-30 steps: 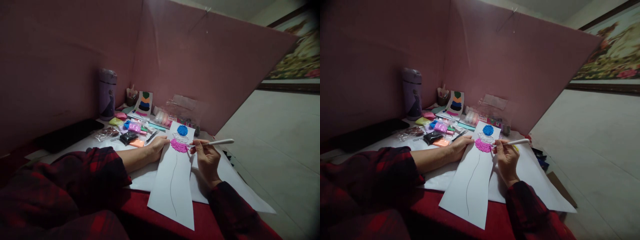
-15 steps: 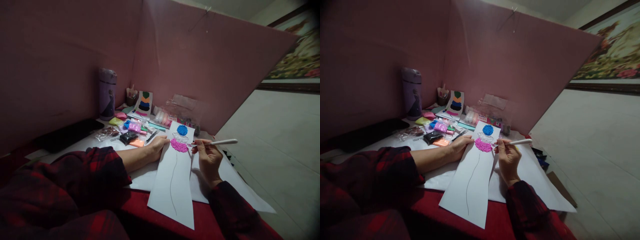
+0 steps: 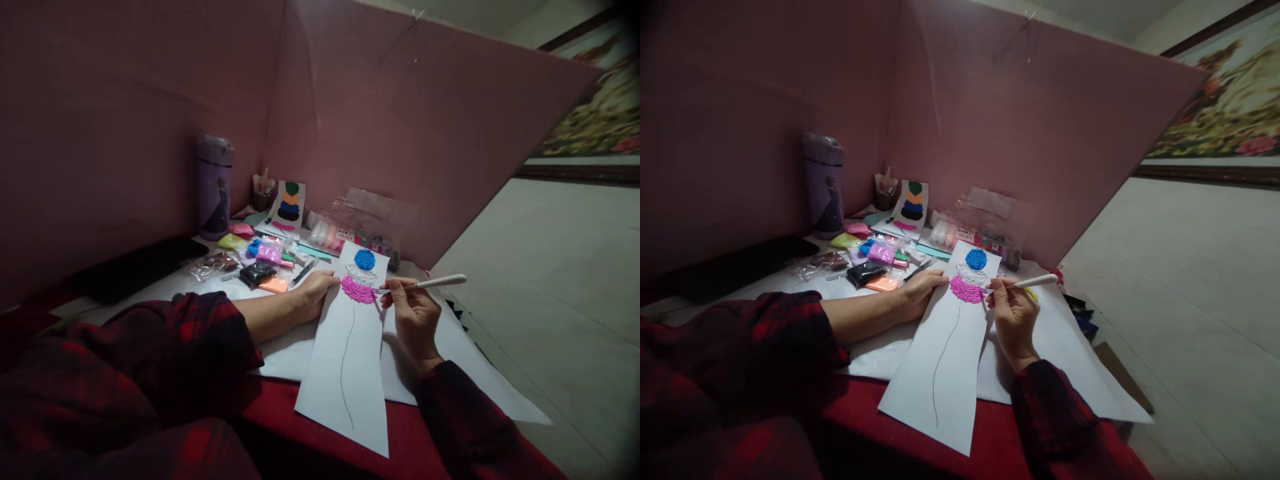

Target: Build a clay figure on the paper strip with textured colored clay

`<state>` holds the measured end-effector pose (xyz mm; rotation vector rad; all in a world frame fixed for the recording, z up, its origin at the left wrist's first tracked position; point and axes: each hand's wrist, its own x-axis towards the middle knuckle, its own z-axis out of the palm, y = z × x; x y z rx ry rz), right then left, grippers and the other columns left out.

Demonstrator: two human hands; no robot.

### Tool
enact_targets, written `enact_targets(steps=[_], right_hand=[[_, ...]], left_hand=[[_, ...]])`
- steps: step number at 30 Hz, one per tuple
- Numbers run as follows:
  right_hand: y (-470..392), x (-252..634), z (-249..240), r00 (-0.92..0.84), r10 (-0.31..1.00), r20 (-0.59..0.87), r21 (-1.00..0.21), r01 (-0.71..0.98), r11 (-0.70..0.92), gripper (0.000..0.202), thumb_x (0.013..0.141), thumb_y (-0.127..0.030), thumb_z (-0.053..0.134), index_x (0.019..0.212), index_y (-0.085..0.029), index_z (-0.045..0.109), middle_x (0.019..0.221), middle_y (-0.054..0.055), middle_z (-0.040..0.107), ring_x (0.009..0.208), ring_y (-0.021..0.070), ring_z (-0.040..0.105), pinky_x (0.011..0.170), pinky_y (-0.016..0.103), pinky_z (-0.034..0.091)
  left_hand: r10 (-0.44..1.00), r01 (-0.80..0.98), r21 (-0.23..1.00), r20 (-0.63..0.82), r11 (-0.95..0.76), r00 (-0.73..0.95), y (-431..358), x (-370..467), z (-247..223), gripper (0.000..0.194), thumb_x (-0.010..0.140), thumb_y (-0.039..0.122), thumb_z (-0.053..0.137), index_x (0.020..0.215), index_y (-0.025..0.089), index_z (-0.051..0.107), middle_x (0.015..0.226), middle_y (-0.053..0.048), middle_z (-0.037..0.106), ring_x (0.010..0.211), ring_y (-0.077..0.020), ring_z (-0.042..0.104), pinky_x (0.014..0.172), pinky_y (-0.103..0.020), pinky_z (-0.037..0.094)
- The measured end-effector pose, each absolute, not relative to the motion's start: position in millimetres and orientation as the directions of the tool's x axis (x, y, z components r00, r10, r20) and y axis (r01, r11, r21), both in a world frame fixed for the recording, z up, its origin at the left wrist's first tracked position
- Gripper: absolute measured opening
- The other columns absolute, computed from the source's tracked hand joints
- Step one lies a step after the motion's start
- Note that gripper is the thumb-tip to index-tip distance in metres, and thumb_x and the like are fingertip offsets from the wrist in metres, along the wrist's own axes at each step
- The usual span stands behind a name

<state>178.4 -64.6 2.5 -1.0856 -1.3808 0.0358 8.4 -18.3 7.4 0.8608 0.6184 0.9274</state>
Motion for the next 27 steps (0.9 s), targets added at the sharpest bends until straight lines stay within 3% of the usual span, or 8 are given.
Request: enact_targets(steps=[27], right_hand=[[-62.1,179.2,2.1,0.349,0.583,0.734,-0.673,0.494,0.551,0.019,0.084,-0.033,0.064,0.08,-0.014,0.065,0.061,0.0,0.063,0.046,0.0121,0.056,0.048,0.027,0.047]], left_hand=[[0.875,-0.428,0.846,-0.089,0.318,0.475,-21.1,7.3,10.2,0.015,0.066,0.0,0.047,0.067,0.015,0.048,0.05,-0.002,0.054,0.043,-0.0144,0.052,0.047,-0.025,0.04]])
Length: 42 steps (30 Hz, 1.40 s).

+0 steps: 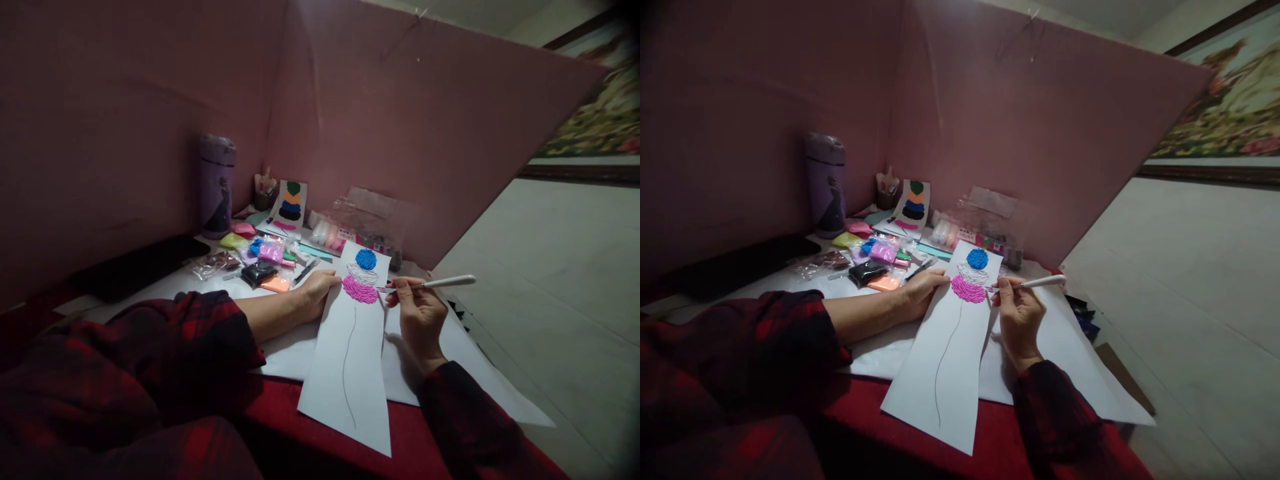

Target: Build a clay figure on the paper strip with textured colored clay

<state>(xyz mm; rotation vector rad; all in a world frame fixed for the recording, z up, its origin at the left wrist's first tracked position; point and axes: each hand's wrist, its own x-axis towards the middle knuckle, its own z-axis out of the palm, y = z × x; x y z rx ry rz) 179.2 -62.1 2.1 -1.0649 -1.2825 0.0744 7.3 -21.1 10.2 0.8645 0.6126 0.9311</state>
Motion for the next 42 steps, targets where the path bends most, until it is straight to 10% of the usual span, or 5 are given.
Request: enact_targets(steps=[27,42], right_hand=[[-74,170,6,-0.035,0.67,0.741,-0.613,0.371,0.697,0.01,0.088,-0.021,0.059,0.087,-0.019,0.069,0.089,0.005,0.067,0.076,0.0183,0.066,0.063,0.033,0.057],[-72,172,10,-0.203,0.527,0.825,-0.315,0.61,0.727,0.013,0.087,-0.015,0.058,0.091,-0.022,0.068,0.092,0.006,0.07,0.089,0.0213,0.065,0.082,0.042,0.052]], left_hand=[[0.866,-0.456,0.82,-0.093,0.346,0.491,-14,9,4,0.014,0.058,0.003,0.05,0.065,0.015,0.049,0.051,-0.002,0.053,0.044,-0.014,0.05,0.047,-0.025,0.039],[0.869,-0.448,0.829,-0.087,0.335,0.488,-19,8,9,0.017,0.059,0.001,0.048,0.063,0.017,0.043,0.05,0.001,0.046,0.042,-0.0116,0.046,0.046,-0.023,0.036]])
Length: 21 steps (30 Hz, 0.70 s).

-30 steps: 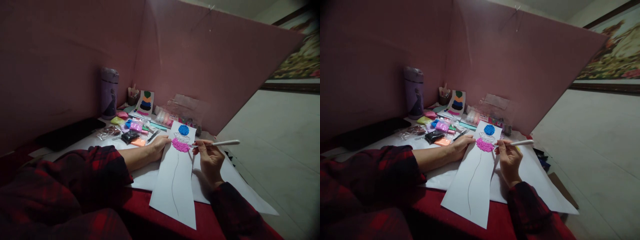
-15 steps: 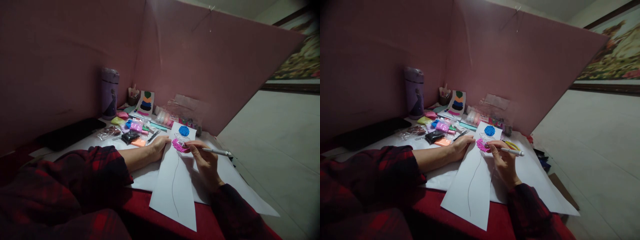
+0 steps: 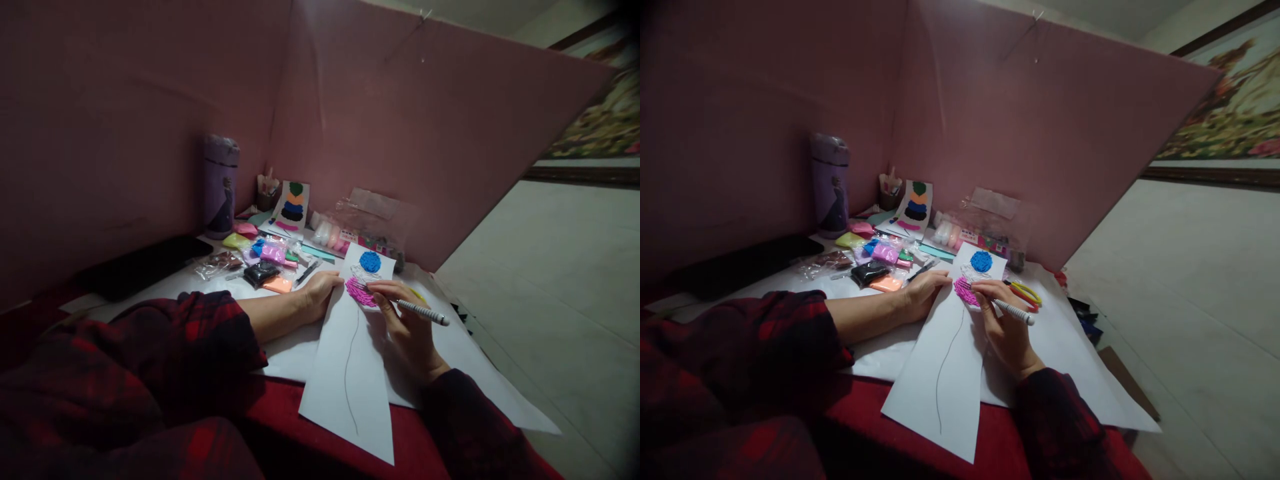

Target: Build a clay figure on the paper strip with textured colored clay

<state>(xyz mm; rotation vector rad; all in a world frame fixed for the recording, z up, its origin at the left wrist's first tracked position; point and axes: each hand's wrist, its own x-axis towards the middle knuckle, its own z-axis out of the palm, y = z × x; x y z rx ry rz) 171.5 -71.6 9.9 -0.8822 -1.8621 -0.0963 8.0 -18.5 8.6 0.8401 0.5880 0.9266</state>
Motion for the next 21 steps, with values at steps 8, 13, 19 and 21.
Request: enact_targets(steps=[8,13,19,21], right_hand=[[-69.8,170.7,10.4,-0.232,0.53,0.815,-0.305,0.606,0.735,0.016,0.088,-0.013,0.055,0.092,-0.022,0.068,0.093,0.007,0.071,0.09,0.0215,0.066,0.081,0.042,0.053],[-70.0,169.9,11.5,-0.235,0.517,0.823,-0.288,0.612,0.737,0.016,0.087,-0.013,0.057,0.092,-0.022,0.069,0.092,0.007,0.071,0.088,0.0208,0.066,0.08,0.041,0.053],[-69.2,170.1,11.5,-0.245,0.515,0.821,-0.282,0.61,0.74,0.017,0.087,-0.014,0.055,0.091,-0.023,0.069,0.092,0.006,0.072,0.088,0.021,0.066,0.079,0.041,0.054],[-69.0,170.3,11.4,-0.249,0.514,0.821,-0.281,0.607,0.744,0.017,0.087,-0.013,0.055,0.091,-0.022,0.069,0.092,0.006,0.071,0.088,0.0209,0.066,0.079,0.041,0.054]], left_hand=[[0.871,-0.439,0.839,-0.082,0.323,0.485,-19.1,8.0,8.6,0.017,0.06,0.001,0.047,0.062,0.017,0.042,0.05,0.001,0.046,0.043,-0.0117,0.045,0.046,-0.023,0.035],[0.873,-0.434,0.842,-0.084,0.32,0.481,-20.5,7.6,9.9,0.017,0.061,0.001,0.047,0.06,0.017,0.041,0.05,0.002,0.045,0.042,-0.0111,0.044,0.046,-0.023,0.034],[0.876,-0.429,0.843,-0.098,0.325,0.472,-20.8,8.2,10.5,0.019,0.061,0.001,0.049,0.058,0.017,0.041,0.046,0.002,0.044,0.041,-0.011,0.044,0.044,-0.023,0.032],[0.878,-0.428,0.844,-0.099,0.323,0.468,-20.5,8.4,10.0,0.019,0.062,0.001,0.05,0.058,0.017,0.04,0.046,0.002,0.044,0.041,-0.0108,0.044,0.044,-0.023,0.032]])
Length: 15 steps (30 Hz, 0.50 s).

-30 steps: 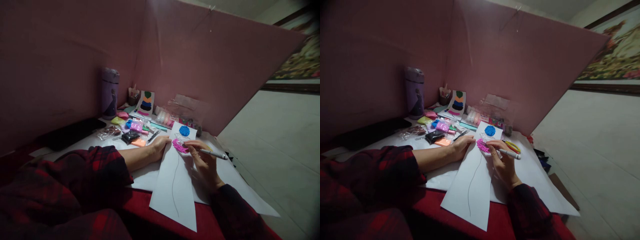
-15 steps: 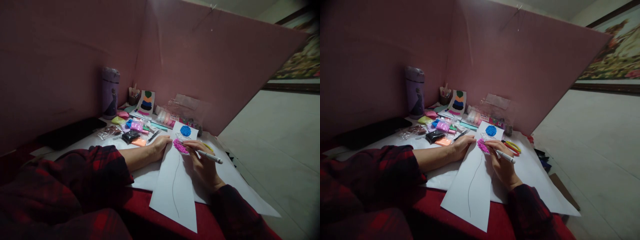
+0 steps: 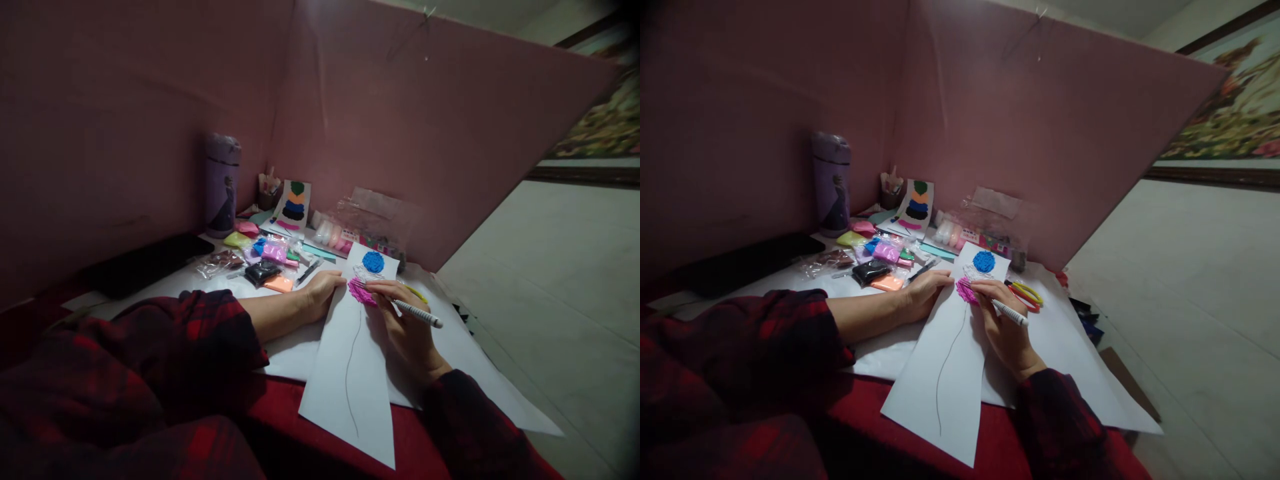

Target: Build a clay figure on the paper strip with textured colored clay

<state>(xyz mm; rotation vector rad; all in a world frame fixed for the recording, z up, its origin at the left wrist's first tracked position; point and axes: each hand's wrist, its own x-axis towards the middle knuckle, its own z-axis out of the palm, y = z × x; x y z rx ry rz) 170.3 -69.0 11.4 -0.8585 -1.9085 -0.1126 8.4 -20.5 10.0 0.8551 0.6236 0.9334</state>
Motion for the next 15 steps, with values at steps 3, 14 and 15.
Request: enact_targets(steps=[3,14,15], right_hand=[[-69.1,170.5,11.4,-0.251,0.511,0.822,-0.28,0.603,0.747,0.017,0.087,-0.013,0.055,0.091,-0.022,0.069,0.092,0.006,0.071,0.087,0.0206,0.067,0.08,0.041,0.054],[-69.0,171.3,10.4,-0.233,0.516,0.824,-0.284,0.618,0.733,0.018,0.087,-0.013,0.056,0.091,-0.024,0.069,0.092,0.005,0.072,0.089,0.021,0.067,0.082,0.043,0.054],[-68.9,171.1,10.4,-0.236,0.514,0.824,-0.282,0.616,0.735,0.018,0.087,-0.013,0.056,0.091,-0.024,0.069,0.092,0.005,0.072,0.089,0.021,0.067,0.082,0.043,0.054]], left_hand=[[0.876,-0.422,0.846,-0.101,0.326,0.472,-20.1,8.5,9.2,0.02,0.062,0.002,0.052,0.059,0.017,0.04,0.047,0.002,0.044,0.041,-0.0107,0.044,0.045,-0.023,0.033],[0.868,-0.426,0.848,-0.075,0.314,0.491,-19.9,8.7,8.3,0.015,0.065,0.004,0.049,0.062,0.017,0.043,0.051,0.0,0.048,0.044,-0.0123,0.046,0.047,-0.024,0.035],[0.868,-0.426,0.849,-0.073,0.313,0.492,-20.0,8.7,8.4,0.014,0.065,0.004,0.049,0.063,0.017,0.044,0.052,0.0,0.048,0.044,-0.0124,0.047,0.047,-0.024,0.035]])
